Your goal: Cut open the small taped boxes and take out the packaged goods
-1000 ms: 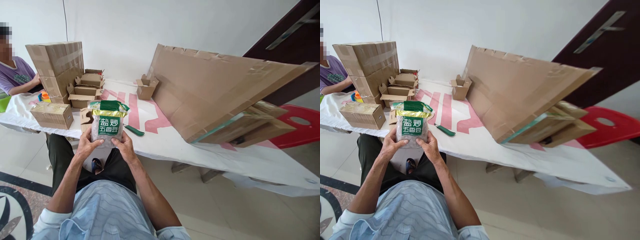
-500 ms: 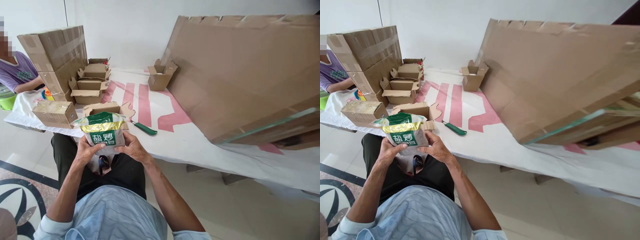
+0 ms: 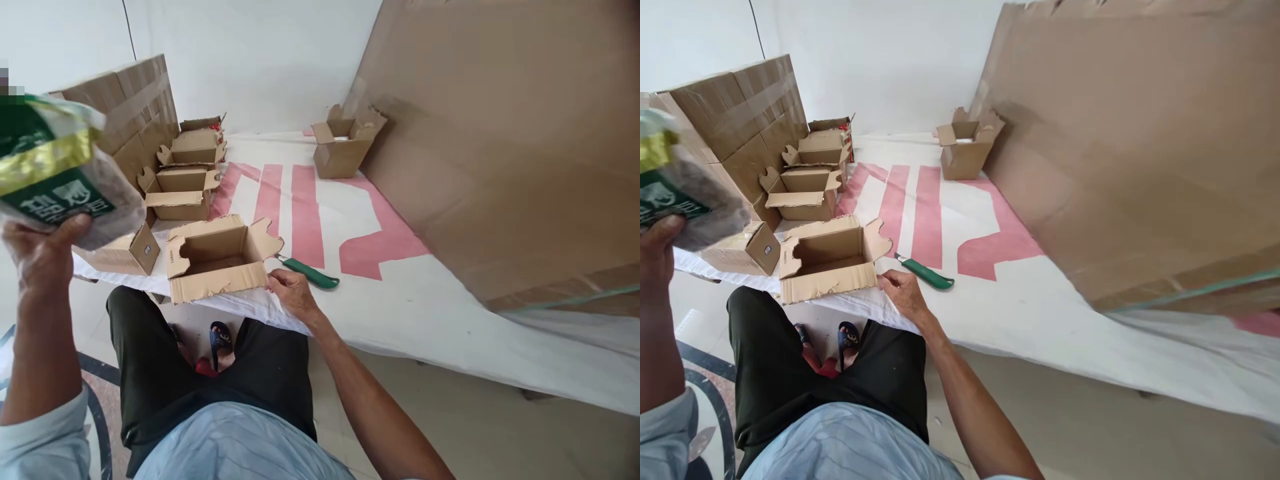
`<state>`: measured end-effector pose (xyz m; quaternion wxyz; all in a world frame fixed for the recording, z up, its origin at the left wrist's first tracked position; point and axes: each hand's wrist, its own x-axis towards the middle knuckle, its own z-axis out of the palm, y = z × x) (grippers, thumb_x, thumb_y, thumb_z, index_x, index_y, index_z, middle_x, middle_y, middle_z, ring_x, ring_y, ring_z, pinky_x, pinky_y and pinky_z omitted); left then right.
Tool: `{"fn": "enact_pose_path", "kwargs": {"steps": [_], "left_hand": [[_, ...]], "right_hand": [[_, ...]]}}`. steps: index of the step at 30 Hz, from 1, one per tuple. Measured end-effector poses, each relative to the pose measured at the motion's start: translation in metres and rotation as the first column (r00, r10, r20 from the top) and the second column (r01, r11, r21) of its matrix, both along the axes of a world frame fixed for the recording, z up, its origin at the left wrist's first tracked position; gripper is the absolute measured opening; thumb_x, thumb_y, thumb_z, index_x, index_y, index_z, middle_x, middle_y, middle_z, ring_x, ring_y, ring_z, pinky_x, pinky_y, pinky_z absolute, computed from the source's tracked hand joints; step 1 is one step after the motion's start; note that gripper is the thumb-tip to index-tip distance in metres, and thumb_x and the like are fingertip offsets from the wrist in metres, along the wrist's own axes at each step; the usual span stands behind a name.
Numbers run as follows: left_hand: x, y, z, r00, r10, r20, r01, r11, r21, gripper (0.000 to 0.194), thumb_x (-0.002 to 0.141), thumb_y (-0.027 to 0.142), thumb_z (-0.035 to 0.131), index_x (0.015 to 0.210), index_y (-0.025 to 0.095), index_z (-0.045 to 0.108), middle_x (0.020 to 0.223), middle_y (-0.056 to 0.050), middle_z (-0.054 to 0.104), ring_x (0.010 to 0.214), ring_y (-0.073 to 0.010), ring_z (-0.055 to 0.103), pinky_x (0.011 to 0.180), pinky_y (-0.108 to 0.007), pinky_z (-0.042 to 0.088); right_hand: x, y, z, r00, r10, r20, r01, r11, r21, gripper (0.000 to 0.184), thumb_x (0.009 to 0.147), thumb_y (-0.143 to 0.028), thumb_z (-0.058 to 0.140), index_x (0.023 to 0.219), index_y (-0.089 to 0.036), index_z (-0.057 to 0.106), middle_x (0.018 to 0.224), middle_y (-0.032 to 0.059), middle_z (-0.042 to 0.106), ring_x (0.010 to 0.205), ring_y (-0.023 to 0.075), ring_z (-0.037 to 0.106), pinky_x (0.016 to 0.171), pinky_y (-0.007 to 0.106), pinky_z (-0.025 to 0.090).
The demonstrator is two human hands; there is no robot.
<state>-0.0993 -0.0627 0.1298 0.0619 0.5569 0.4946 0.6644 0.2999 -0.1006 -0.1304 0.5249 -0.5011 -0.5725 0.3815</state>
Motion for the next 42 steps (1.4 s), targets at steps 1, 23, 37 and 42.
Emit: {"fn": "enact_pose_path", "kwargs": {"steps": [1, 23, 37, 42], "left_hand": [[-0.003, 0.015, 0.007, 0.996, -0.002, -0.091, 0.002, 1.0, 0.002, 0.073, 0.038, 0.059, 0.108, 0.093, 0.02, 0.078, 0.105, -0.002, 0.083, 0.105, -0.0282, 0.075, 0.108, -0.054, 0.069], [0.081, 0.187, -0.048, 0.107, -0.501, -0.859, -0.462, 0.739, -0.489, 0.047, 0.081, 0.035, 0.085, 0.128, 0.03, 0.09, 0.125, -0.012, 0.089, 0.127, -0.0424, 0.079, 0.102, -0.041, 0.059], [0.066, 0.219, -0.083, 0.262, -0.575, -0.775, -0.411, 0.66, -0.629, 0.049, 0.07, 0.023, 0.081, 0.118, 0.023, 0.092, 0.106, -0.012, 0.09, 0.111, -0.0376, 0.082, 0.093, -0.038, 0.061], [0.072, 0.235, -0.082, 0.279, -0.501, -0.819, -0.461, 0.679, -0.572, 0.054, 0.074, 0.025, 0.081, 0.128, 0.025, 0.09, 0.124, -0.017, 0.089, 0.133, -0.0441, 0.077, 0.108, -0.046, 0.059]], "right_hand": [[0.0, 0.001, -0.006, 1.0, -0.025, 0.018, 0.025, 1.0, -0.003, 0.043, 0.089, -0.058, 0.075, 0.064, -0.024, 0.071, 0.062, 0.0041, 0.069, 0.062, 0.0198, 0.058, 0.06, 0.034, 0.046], [-0.001, 0.008, -0.034, 0.998, -0.069, 0.002, 0.069, 0.997, -0.023, 0.044, 0.098, -0.057, 0.07, 0.069, -0.023, 0.068, 0.063, 0.0015, 0.061, 0.064, 0.0187, 0.052, 0.063, 0.034, 0.041], [-0.001, 0.009, -0.03, 0.997, -0.075, 0.004, 0.075, 0.997, -0.009, 0.046, 0.099, -0.058, 0.069, 0.069, -0.024, 0.069, 0.063, 0.0016, 0.063, 0.061, 0.0183, 0.052, 0.061, 0.034, 0.041], [-0.002, 0.01, -0.033, 0.996, -0.086, 0.011, 0.086, 0.996, -0.01, 0.048, 0.1, -0.06, 0.07, 0.069, -0.024, 0.069, 0.063, 0.0017, 0.063, 0.062, 0.0188, 0.053, 0.062, 0.034, 0.042]]}}
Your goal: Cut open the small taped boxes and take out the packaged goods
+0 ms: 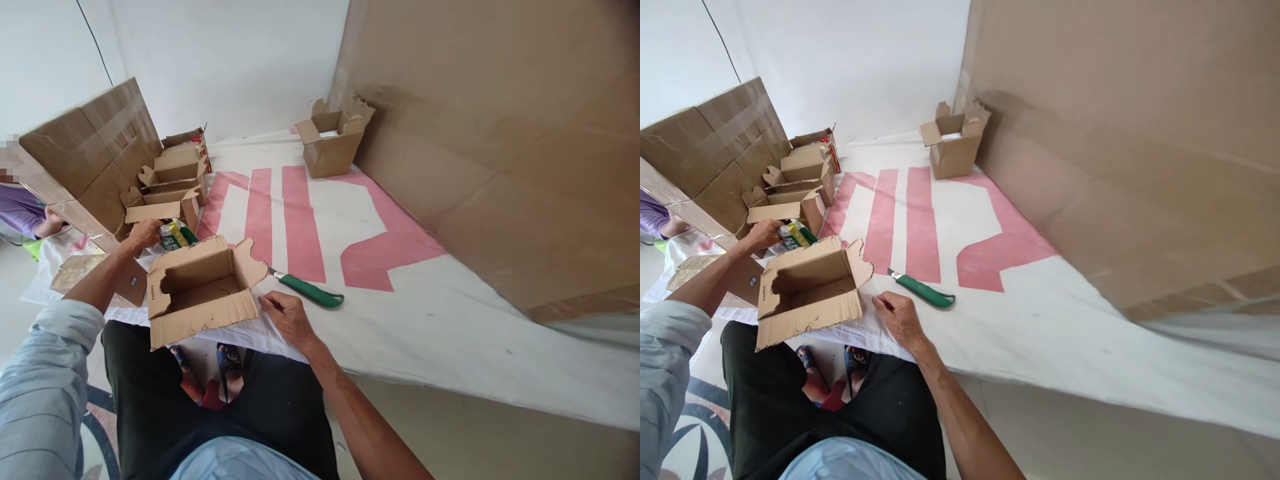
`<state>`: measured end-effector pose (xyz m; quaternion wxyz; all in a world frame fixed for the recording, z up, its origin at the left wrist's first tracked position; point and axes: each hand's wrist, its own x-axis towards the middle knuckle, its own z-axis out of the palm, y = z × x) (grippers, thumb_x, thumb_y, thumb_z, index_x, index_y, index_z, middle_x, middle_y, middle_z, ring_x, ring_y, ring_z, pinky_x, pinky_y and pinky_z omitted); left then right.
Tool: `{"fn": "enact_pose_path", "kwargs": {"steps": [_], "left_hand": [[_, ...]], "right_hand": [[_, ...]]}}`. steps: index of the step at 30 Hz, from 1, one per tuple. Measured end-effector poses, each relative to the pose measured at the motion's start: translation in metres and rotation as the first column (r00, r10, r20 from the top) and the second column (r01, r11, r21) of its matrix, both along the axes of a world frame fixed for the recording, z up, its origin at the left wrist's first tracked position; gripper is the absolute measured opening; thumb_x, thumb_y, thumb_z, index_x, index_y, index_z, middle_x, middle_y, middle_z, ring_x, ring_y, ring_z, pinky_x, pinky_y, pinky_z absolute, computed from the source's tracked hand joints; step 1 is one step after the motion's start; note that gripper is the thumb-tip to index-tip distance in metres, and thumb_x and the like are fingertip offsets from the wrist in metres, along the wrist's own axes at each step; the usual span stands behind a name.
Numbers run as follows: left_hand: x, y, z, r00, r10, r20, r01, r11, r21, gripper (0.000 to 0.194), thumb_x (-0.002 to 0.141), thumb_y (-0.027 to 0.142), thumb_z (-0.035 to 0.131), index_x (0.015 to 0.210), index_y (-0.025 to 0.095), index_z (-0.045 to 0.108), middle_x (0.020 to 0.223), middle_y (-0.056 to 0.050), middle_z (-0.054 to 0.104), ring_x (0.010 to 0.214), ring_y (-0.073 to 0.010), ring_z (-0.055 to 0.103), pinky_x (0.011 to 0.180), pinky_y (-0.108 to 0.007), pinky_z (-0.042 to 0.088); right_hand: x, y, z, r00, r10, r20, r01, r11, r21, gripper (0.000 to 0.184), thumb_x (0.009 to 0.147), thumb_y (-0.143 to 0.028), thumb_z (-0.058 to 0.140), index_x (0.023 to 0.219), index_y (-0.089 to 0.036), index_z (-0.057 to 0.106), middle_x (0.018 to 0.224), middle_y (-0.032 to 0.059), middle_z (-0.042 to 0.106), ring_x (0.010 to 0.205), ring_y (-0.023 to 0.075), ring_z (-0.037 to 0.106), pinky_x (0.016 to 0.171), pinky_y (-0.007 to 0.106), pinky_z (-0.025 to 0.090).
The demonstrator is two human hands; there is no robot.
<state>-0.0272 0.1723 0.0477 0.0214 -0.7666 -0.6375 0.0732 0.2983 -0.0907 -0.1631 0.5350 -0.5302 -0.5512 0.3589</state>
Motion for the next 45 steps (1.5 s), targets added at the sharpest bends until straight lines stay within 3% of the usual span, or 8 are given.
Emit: {"fn": "enact_pose_path", "kwargs": {"steps": [5, 10, 15, 19, 23, 28, 37, 45], "left_hand": [[0.009, 0.003, -0.003, 0.999, 0.037, 0.002, -0.037, 0.998, 0.06, 0.057, 0.08, 0.026, 0.078, 0.136, 0.026, 0.087, 0.133, -0.019, 0.087, 0.141, -0.0458, 0.072, 0.118, -0.054, 0.052], [0.013, -0.01, -0.015, 0.996, 0.09, 0.025, -0.092, 0.985, 0.147, 0.064, 0.089, 0.029, 0.073, 0.153, 0.022, 0.078, 0.149, -0.026, 0.078, 0.148, -0.051, 0.061, 0.119, -0.067, 0.048], [0.014, -0.032, -0.028, 0.982, 0.137, 0.13, -0.157, 0.975, 0.155, 0.08, 0.098, 0.042, 0.075, 0.174, 0.024, 0.056, 0.17, -0.027, 0.058, 0.158, -0.0503, 0.052, 0.118, -0.065, 0.053], [0.014, -0.047, -0.037, 0.971, 0.147, 0.19, -0.171, 0.978, 0.116, 0.102, 0.092, 0.061, 0.088, 0.178, 0.028, 0.045, 0.174, -0.025, 0.05, 0.164, -0.0476, 0.047, 0.125, -0.062, 0.052], [0.011, -0.05, -0.046, 0.976, 0.128, 0.177, -0.154, 0.978, 0.142, 0.119, 0.088, 0.072, 0.091, 0.183, 0.022, 0.038, 0.177, -0.028, 0.044, 0.167, -0.048, 0.042, 0.125, -0.064, 0.053], [0.01, -0.039, -0.063, 0.98, 0.119, 0.158, -0.146, 0.974, 0.173, 0.116, 0.093, 0.066, 0.088, 0.188, 0.03, 0.032, 0.185, -0.025, 0.036, 0.172, -0.0469, 0.034, 0.123, -0.063, 0.057], [0.006, -0.02, -0.091, 0.985, 0.074, 0.154, -0.109, 0.966, 0.234, 0.11, 0.093, 0.048, 0.09, 0.186, 0.031, 0.034, 0.181, -0.025, 0.041, 0.164, -0.0494, 0.043, 0.12, -0.065, 0.06], [0.007, -0.003, -0.099, 0.985, 0.022, 0.172, -0.075, 0.949, 0.305, 0.097, 0.095, 0.039, 0.09, 0.179, 0.028, 0.044, 0.172, -0.024, 0.049, 0.16, -0.0475, 0.051, 0.117, -0.056, 0.061]], "right_hand": [[0.0, 0.001, 0.0, 1.0, 0.011, -0.008, -0.011, 1.0, -0.002, 0.049, 0.101, -0.062, 0.069, 0.071, -0.024, 0.071, 0.064, 0.0027, 0.066, 0.064, 0.0198, 0.056, 0.063, 0.034, 0.042], [-0.001, 0.001, 0.002, 1.0, 0.012, -0.012, -0.012, 1.0, 0.001, 0.049, 0.1, -0.062, 0.068, 0.069, -0.024, 0.069, 0.064, 0.0022, 0.064, 0.062, 0.0189, 0.053, 0.063, 0.034, 0.04], [-0.001, 0.001, 0.003, 1.0, 0.009, 0.007, -0.009, 1.0, 0.014, 0.049, 0.1, -0.061, 0.068, 0.068, -0.024, 0.067, 0.063, 0.0015, 0.062, 0.062, 0.0185, 0.052, 0.063, 0.034, 0.04], [-0.001, 0.001, 0.002, 1.0, 0.011, 0.014, -0.011, 1.0, 0.018, 0.049, 0.101, -0.06, 0.067, 0.068, -0.023, 0.067, 0.063, 0.0014, 0.061, 0.062, 0.0181, 0.051, 0.062, 0.034, 0.04], [0.0, 0.0, 0.001, 1.0, 0.008, 0.019, -0.008, 1.0, 0.021, 0.05, 0.102, -0.059, 0.067, 0.067, -0.024, 0.066, 0.062, 0.0007, 0.06, 0.061, 0.0172, 0.05, 0.061, 0.033, 0.039], [0.0, 0.001, -0.006, 1.0, 0.013, 0.028, -0.013, 1.0, 0.022, 0.048, 0.104, -0.056, 0.066, 0.07, -0.023, 0.067, 0.064, 0.0015, 0.063, 0.063, 0.0177, 0.054, 0.063, 0.032, 0.042], [0.0, -0.001, -0.012, 0.999, 0.0, 0.043, -0.001, 1.0, 0.026, 0.045, 0.107, -0.05, 0.064, 0.071, -0.022, 0.068, 0.066, 0.0019, 0.063, 0.064, 0.018, 0.056, 0.063, 0.031, 0.042], [0.002, -0.003, -0.009, 0.998, -0.012, 0.069, 0.009, 0.999, 0.032, 0.047, 0.109, -0.05, 0.064, 0.071, -0.022, 0.067, 0.064, 0.0, 0.059, 0.061, 0.0165, 0.053, 0.06, 0.031, 0.039]]}}
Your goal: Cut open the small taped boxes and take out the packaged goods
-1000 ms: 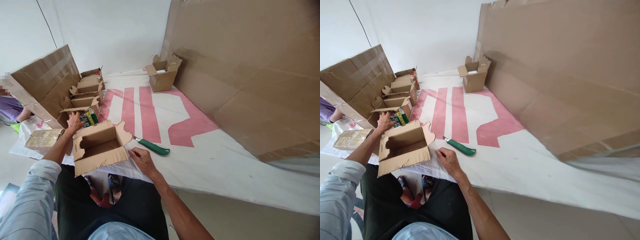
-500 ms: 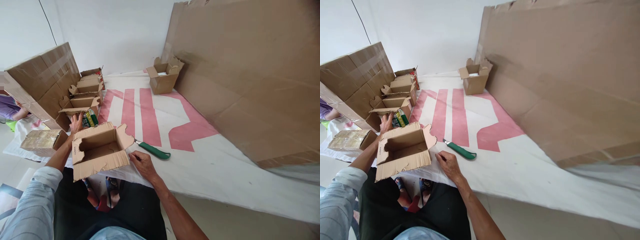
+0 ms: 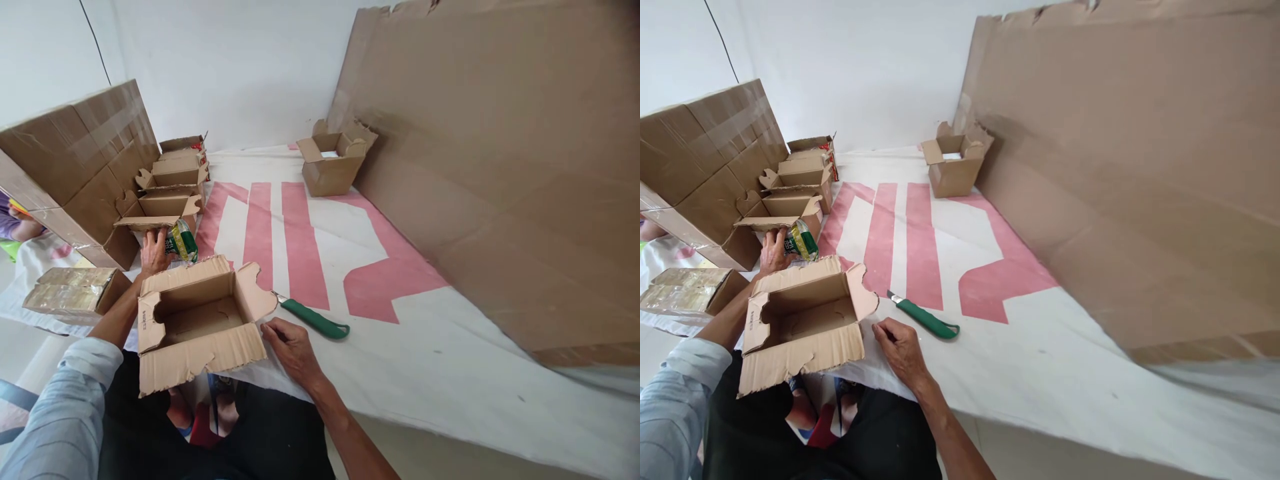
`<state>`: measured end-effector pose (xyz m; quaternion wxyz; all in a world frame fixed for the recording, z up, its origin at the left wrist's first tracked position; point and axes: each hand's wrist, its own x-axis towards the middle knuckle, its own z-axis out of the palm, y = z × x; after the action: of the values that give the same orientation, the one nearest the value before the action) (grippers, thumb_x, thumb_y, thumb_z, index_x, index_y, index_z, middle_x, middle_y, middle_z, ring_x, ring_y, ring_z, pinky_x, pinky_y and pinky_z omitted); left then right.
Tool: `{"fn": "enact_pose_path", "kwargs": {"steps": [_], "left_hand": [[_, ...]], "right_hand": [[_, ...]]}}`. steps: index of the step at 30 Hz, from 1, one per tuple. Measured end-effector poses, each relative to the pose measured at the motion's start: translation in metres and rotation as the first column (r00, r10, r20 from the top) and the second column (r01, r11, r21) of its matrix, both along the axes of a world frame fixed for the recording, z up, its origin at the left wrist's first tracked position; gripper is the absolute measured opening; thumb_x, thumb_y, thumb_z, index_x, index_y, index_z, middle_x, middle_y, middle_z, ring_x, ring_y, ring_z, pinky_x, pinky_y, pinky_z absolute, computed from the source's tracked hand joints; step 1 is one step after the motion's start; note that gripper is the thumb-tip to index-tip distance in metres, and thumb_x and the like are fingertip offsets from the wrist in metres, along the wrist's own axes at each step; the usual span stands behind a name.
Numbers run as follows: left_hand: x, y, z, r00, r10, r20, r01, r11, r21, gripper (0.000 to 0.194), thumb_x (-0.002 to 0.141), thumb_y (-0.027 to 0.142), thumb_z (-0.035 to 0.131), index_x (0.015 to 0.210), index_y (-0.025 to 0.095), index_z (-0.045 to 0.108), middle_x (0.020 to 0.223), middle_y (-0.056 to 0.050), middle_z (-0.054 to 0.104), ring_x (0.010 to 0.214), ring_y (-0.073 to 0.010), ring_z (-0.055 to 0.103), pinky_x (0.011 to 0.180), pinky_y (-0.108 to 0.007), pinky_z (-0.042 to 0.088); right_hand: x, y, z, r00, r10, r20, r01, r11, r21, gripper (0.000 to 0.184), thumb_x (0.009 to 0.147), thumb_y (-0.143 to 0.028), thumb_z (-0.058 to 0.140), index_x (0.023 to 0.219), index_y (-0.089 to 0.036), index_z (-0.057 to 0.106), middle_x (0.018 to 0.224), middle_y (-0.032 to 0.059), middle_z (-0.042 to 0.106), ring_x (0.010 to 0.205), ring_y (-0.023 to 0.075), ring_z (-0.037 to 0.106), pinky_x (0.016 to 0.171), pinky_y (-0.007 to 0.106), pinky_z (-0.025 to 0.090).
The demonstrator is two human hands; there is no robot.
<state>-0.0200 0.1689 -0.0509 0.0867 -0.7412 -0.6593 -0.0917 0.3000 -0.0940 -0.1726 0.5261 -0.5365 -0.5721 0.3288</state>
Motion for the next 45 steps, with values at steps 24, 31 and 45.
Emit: {"fn": "enact_pose_path", "kwargs": {"steps": [24, 31, 45], "left_hand": [[0.041, 0.107, 0.01, 0.999, -0.037, -0.011, 0.037, 0.999, 0.027, 0.089, 0.097, 0.036, 0.087, 0.174, 0.023, 0.045, 0.165, -0.025, 0.052, 0.151, -0.0496, 0.054, 0.118, -0.059, 0.055], [0.042, 0.111, 0.017, 0.998, -0.059, -0.006, 0.059, 0.998, -0.009, 0.095, 0.095, 0.049, 0.09, 0.174, 0.021, 0.045, 0.167, -0.028, 0.051, 0.154, -0.0515, 0.052, 0.121, -0.059, 0.053], [0.043, 0.076, 0.099, 0.98, -0.16, -0.114, 0.131, 0.964, -0.231, 0.052, 0.087, 0.027, 0.078, 0.137, 0.015, 0.081, 0.135, -0.021, 0.08, 0.131, -0.0411, 0.075, 0.112, -0.044, 0.06]], "right_hand": [[0.003, -0.005, 0.012, 0.999, -0.038, 0.002, 0.038, 0.999, 0.014, 0.042, 0.111, -0.038, 0.063, 0.072, -0.023, 0.064, 0.065, -0.0017, 0.06, 0.06, 0.0146, 0.055, 0.059, 0.028, 0.041], [0.003, -0.002, 0.013, 0.999, -0.033, -0.039, 0.031, 0.998, -0.055, 0.041, 0.107, -0.045, 0.065, 0.072, -0.023, 0.066, 0.067, -0.0003, 0.062, 0.063, 0.0162, 0.054, 0.062, 0.03, 0.043], [0.002, 0.002, 0.014, 0.995, -0.008, -0.104, -0.001, 0.996, -0.087, 0.044, 0.104, -0.055, 0.067, 0.073, -0.023, 0.069, 0.066, 0.0007, 0.062, 0.062, 0.0171, 0.052, 0.062, 0.032, 0.041]]}}
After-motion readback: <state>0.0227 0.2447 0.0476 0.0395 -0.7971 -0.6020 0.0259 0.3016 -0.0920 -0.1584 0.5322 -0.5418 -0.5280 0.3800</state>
